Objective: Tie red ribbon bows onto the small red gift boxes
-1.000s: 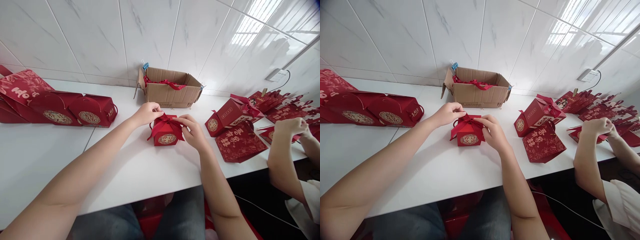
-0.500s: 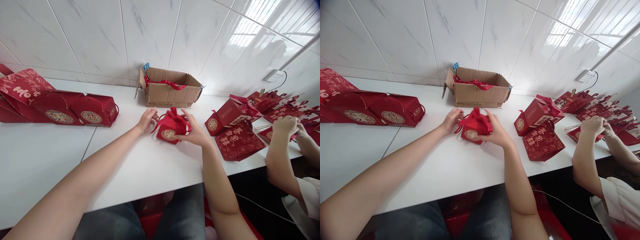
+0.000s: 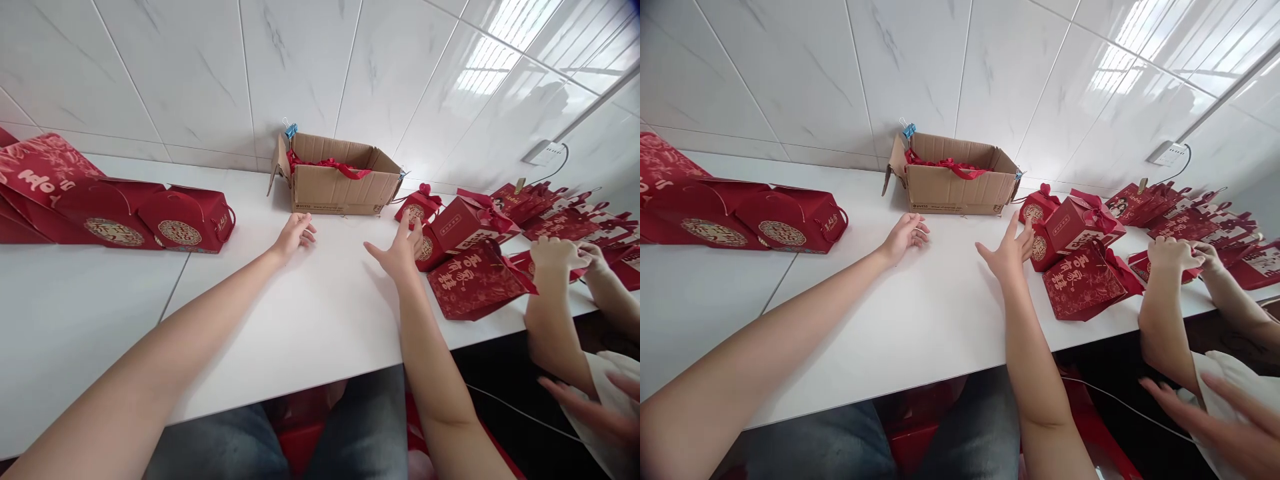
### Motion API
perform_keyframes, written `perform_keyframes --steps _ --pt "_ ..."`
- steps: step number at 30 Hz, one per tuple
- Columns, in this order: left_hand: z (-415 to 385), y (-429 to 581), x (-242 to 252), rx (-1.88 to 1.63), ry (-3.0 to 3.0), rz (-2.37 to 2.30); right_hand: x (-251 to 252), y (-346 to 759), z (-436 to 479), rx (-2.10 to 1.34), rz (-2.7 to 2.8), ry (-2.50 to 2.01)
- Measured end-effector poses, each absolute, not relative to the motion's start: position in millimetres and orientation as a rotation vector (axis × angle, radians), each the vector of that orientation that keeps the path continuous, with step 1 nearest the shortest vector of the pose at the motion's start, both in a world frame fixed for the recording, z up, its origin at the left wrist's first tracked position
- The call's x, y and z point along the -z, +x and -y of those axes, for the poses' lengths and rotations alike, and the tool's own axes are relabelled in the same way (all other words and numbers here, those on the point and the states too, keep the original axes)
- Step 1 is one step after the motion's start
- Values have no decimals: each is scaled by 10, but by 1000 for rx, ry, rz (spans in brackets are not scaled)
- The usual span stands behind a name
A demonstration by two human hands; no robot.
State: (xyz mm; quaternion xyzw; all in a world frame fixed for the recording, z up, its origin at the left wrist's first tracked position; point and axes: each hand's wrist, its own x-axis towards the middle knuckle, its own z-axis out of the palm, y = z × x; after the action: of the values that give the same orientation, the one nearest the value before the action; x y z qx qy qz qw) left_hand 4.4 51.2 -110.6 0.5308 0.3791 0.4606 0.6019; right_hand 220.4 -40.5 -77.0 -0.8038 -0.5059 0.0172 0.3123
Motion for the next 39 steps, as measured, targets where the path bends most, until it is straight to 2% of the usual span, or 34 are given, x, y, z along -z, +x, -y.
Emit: perform_keyframes --steps 11,18,23,25,27,34,36,39 --pt "-340 66 1167 -1141 1501 -973 1074 2017 289 -8 1598 -2030" --pt "51 -466 1231 -1296 2630 -988 1248 1908 205 -146 1712 -2061" --pt "-156 -1298 977 -1657 2590 -1852 1223 1918 208 -153 1699 -2066" --pt "-266 -1511 904 -1669 2384 -2137 1217 1912 214 -163 1700 -2069" --pt "-350 -1620 897 -1592 2289 -2206 1217 1909 219 -178 1699 -2063" --pt "-351 -1532 978 -1606 2279 -2047 1231 1926 233 -227 1675 -2064" --pt "-267 -1409 977 -1636 2418 -1797 1235 1930 232 -235 1668 -2042" --pt "-106 -1129 1042 -1583 2607 -1186 1235 1931 225 -224 1668 -1987"
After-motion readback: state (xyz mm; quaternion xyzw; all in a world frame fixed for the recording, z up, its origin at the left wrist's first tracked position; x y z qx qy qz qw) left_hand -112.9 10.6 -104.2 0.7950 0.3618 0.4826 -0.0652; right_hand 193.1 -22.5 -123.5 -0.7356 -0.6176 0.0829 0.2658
